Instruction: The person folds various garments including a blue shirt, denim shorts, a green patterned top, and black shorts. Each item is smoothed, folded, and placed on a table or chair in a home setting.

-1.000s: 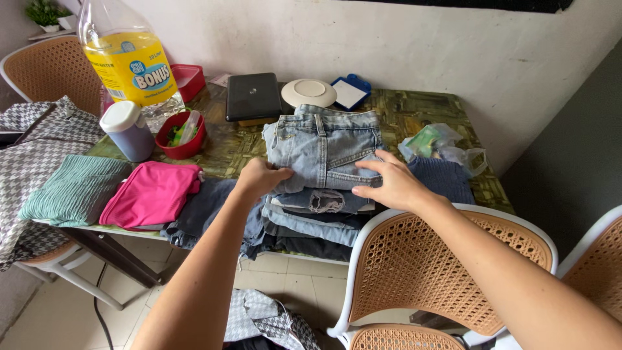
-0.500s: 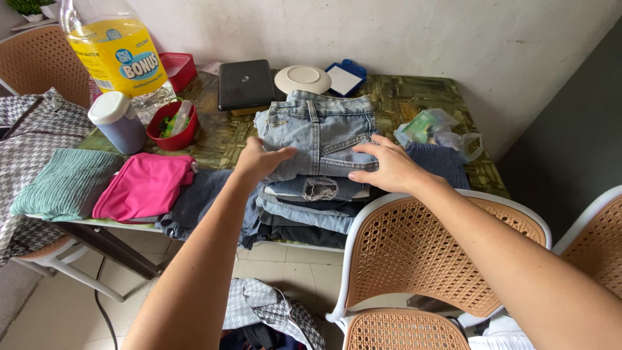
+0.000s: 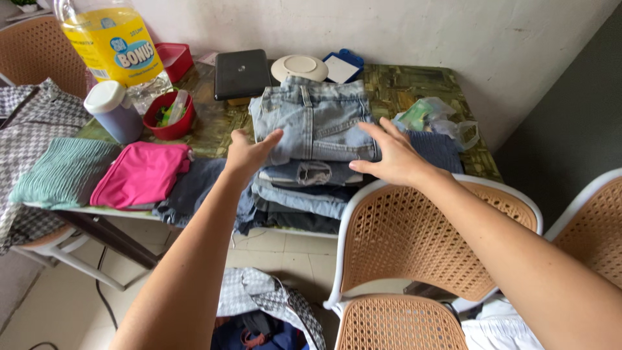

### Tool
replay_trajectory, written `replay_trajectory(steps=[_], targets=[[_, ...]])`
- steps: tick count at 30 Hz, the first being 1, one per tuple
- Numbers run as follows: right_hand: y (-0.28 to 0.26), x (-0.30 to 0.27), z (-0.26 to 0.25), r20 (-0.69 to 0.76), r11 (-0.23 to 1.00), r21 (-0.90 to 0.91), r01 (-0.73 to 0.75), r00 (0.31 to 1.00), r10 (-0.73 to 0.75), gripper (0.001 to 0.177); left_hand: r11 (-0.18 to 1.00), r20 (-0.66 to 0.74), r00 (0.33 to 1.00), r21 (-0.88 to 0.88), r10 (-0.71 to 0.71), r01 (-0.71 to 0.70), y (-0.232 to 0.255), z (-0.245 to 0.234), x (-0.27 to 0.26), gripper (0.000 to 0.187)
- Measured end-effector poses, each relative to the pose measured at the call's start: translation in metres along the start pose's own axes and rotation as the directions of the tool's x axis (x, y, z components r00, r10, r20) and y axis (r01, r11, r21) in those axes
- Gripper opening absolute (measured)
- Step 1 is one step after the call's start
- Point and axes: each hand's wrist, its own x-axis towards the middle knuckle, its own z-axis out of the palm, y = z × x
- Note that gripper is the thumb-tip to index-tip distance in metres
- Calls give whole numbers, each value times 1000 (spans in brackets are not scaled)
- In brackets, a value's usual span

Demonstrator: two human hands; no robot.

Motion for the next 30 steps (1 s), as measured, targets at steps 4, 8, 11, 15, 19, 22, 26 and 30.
replay_trajectory(steps=[4, 8, 11, 15, 19, 22, 26, 30], targets=[[3, -27, 4, -217, 989, -52, 138, 965, -146, 89, 999, -53, 998, 13, -45, 46, -12, -7, -28, 109], [7, -80, 14, -448, 964, -98, 246, 854, -264, 52, 993, -105, 990, 56, -93, 100, -33, -20, -77, 107], [7, -123, 29, -476, 953, -68, 296, 830, -291, 23, 986, -131, 980, 41, -153, 159, -60, -31, -121, 101], [2, -172, 64, -334, 966, 110, 235, 924, -187, 9, 963, -162, 951, 22, -262, 269, -112, -45, -168, 95], [-3, -210, 121, -224, 946, 198, 256, 951, -211, 9, 953, -186, 954, 150, -234, 263, -192, -68, -212, 90], [-4, -232, 171, 36, 961, 266, 74, 996, -87, 11, 895, -164, 943, 305, -288, 326, -260, -91, -246, 83], [1, -265, 243, 348, 955, 264, -135, 937, 37, 15, 794, -112, 905, 444, -411, 416, -344, -118, -291, 68], [9, -290, 309, 432, 948, 279, -151, 902, 16, 20, 762, -125, 888, 470, -442, 446, -419, -140, -328, 68]])
